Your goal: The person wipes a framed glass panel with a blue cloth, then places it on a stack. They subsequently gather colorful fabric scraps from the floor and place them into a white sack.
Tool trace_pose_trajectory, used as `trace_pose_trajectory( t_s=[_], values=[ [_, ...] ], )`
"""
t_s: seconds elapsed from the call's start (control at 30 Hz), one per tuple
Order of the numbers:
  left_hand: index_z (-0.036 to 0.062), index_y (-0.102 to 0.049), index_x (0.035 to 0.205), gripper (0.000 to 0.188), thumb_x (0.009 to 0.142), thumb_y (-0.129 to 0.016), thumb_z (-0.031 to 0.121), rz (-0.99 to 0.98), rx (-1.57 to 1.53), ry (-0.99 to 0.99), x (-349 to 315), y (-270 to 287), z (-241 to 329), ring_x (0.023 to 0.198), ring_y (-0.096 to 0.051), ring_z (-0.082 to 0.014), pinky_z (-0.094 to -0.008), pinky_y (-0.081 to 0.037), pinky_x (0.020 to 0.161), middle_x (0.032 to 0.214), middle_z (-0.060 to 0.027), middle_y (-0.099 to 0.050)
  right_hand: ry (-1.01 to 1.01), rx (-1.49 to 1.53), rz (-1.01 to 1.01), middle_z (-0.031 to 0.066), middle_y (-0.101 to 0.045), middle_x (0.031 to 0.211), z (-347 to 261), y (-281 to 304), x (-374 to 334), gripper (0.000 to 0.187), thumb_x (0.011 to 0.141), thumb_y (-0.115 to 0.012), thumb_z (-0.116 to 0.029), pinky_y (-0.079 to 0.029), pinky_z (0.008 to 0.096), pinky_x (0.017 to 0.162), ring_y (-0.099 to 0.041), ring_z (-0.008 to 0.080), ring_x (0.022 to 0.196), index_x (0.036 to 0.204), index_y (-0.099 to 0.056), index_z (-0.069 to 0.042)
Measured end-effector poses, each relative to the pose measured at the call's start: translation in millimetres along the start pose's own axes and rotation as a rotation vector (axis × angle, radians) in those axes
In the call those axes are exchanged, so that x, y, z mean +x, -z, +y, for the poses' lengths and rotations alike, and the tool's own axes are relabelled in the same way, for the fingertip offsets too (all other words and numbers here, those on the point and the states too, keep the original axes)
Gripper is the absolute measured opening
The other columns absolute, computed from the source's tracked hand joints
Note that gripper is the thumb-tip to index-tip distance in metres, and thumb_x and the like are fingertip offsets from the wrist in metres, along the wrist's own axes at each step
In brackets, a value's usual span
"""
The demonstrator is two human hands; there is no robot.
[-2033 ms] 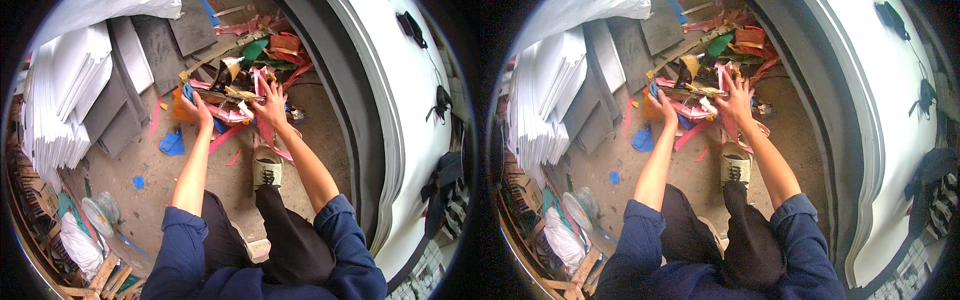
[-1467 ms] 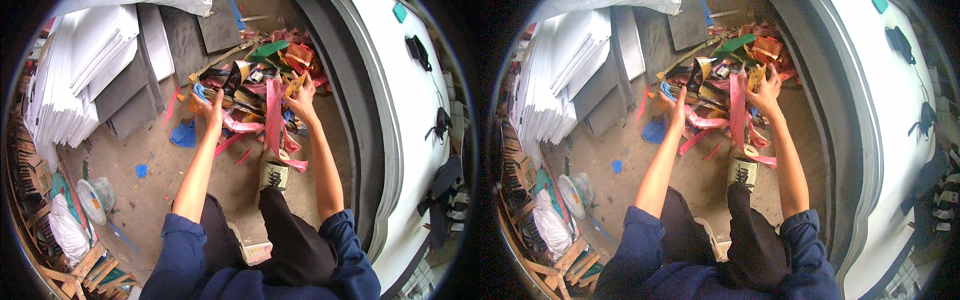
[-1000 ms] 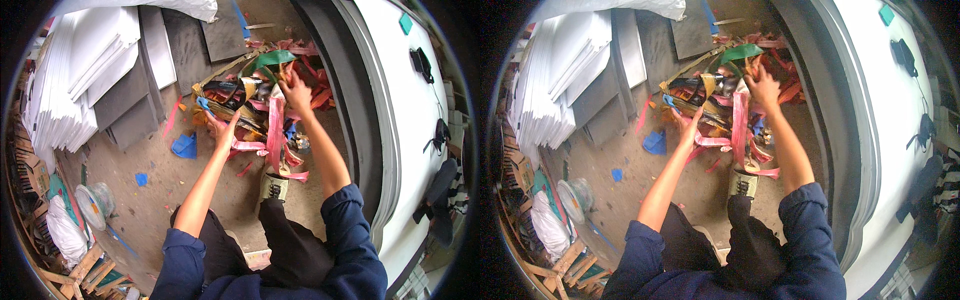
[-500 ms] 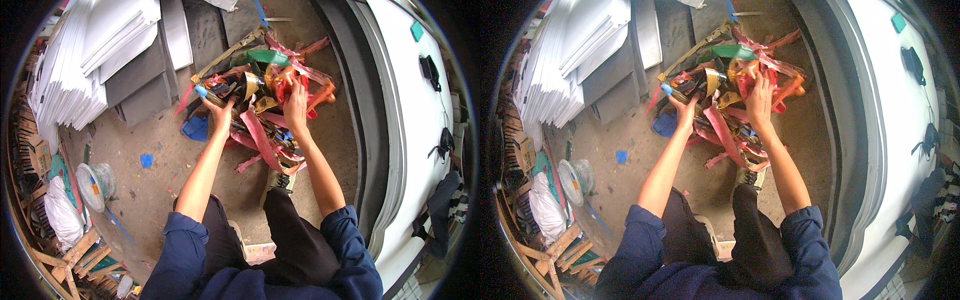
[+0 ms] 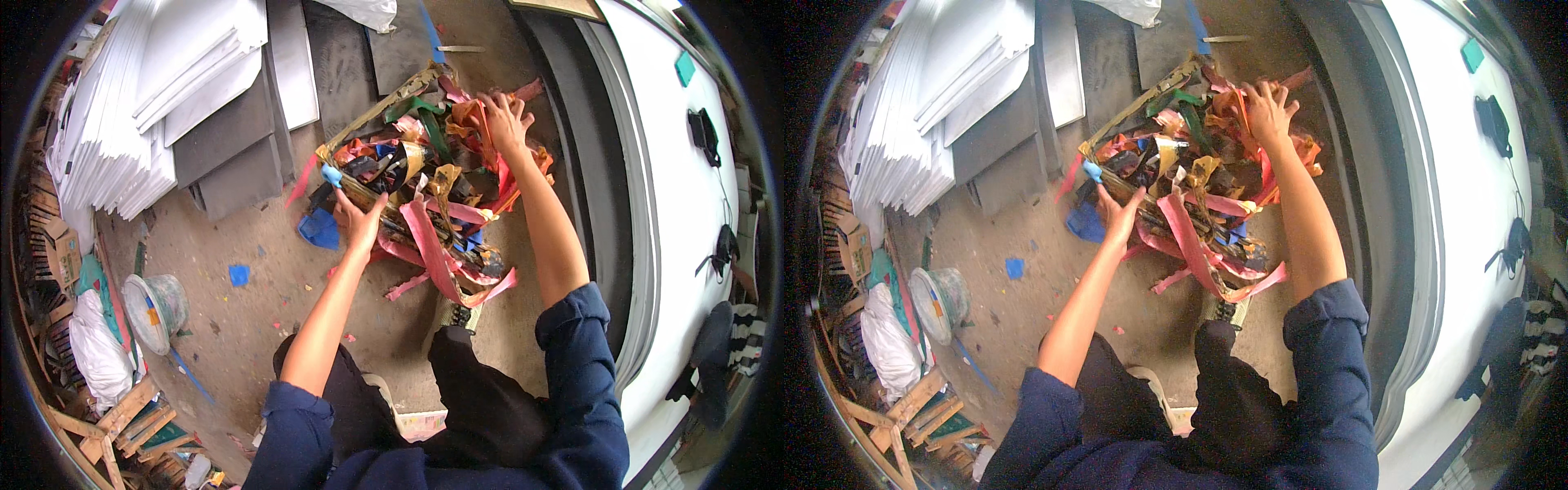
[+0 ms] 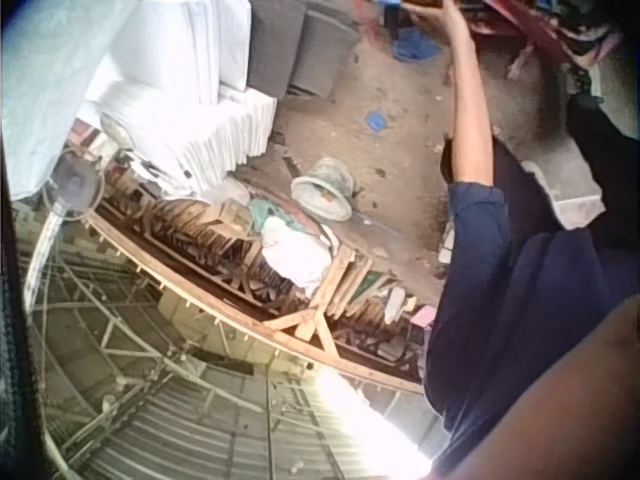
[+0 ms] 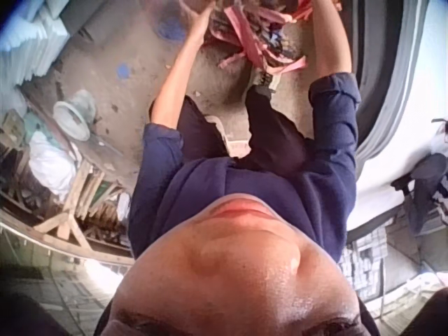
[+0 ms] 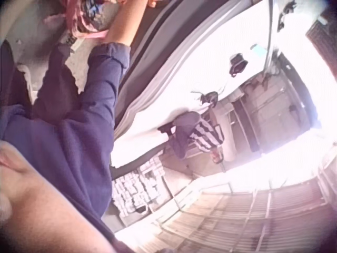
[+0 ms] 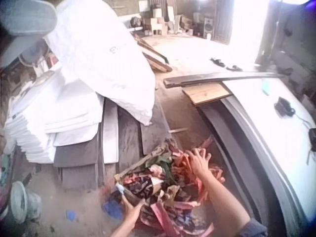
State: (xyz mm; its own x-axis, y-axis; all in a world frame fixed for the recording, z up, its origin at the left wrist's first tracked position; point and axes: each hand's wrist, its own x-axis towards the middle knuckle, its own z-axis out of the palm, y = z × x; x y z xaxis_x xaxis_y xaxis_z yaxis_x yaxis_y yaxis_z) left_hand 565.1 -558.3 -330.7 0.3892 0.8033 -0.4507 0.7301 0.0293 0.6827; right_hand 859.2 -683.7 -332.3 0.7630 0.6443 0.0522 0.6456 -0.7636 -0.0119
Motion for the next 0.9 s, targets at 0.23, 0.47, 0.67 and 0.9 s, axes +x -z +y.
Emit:
trace_pose_trajectory(
  t_s=[0.23, 0.47, 0.67, 0.9],
  values=[
    [0.0175, -0.003, 0.139, 0.097, 0.07, -0.055, 0.063, 0.017, 0.126, 0.081, -31.8, -12.3, -15.8, 0.127, -0.011, -0.0414, -0.0545, -0.011, 0.101, 0.137, -0.0244, -0.014, 0.143, 0.025, -0.109, 0.0018, -0.041, 0.127, 16.9, -44.2, 17.5, 0.044, 0.085, -0.044, -0.034, -0.028, 0.0647, 0.087, -0.029, 0.0357, 0.12, 0.126, -0.039, -0.019],
    [0.0191, -0.002, 0.139, 0.095, 0.072, -0.048, 0.067, -0.084, -0.18, 0.146, -49.7, -13.3, -2.0, 0.123, -0.022, -0.0443, -0.0531, -0.014, 0.101, 0.136, -0.0254, -0.018, 0.024, 0.278, 0.046, 0.0074, -0.051, 0.115, -12.2, -50.1, -44.8, 0.039, 0.082, -0.04, -0.016, -0.045, 0.0454, 0.078, -0.049, 0.0368, 0.094, 0.121, -0.045, -0.019],
    [0.0162, 0.005, 0.139, 0.104, 0.069, -0.054, 0.066, -0.179, -0.367, 0.073, -62.4, -12.6, 8.7, 0.131, -0.008, -0.0358, -0.0468, -0.007, 0.105, 0.142, -0.022, -0.003, -0.062, 0.315, -0.049, 0.0103, -0.052, 0.114, -51.4, -15.8, -133.9, 0.036, 0.083, -0.042, -0.018, -0.041, 0.0467, 0.081, -0.045, 0.0375, 0.1, 0.118, -0.047, -0.013],
    [0.0042, 0.016, 0.135, 0.116, 0.068, -0.059, 0.062, -0.233, -0.606, -0.012, -49.1, -15.3, -14.1, 0.133, 0.007, -0.0268, -0.0413, -0.003, 0.107, 0.142, -0.0162, 0.014, 0.073, 0.157, 0.145, 0.0197, -0.054, 0.109, -95.1, 57.0, -187.1, 0.046, 0.081, -0.045, -0.02, -0.009, 0.0562, 0.103, -0.021, 0.0428, 0.125, 0.119, -0.043, 0.004]
  ],
)
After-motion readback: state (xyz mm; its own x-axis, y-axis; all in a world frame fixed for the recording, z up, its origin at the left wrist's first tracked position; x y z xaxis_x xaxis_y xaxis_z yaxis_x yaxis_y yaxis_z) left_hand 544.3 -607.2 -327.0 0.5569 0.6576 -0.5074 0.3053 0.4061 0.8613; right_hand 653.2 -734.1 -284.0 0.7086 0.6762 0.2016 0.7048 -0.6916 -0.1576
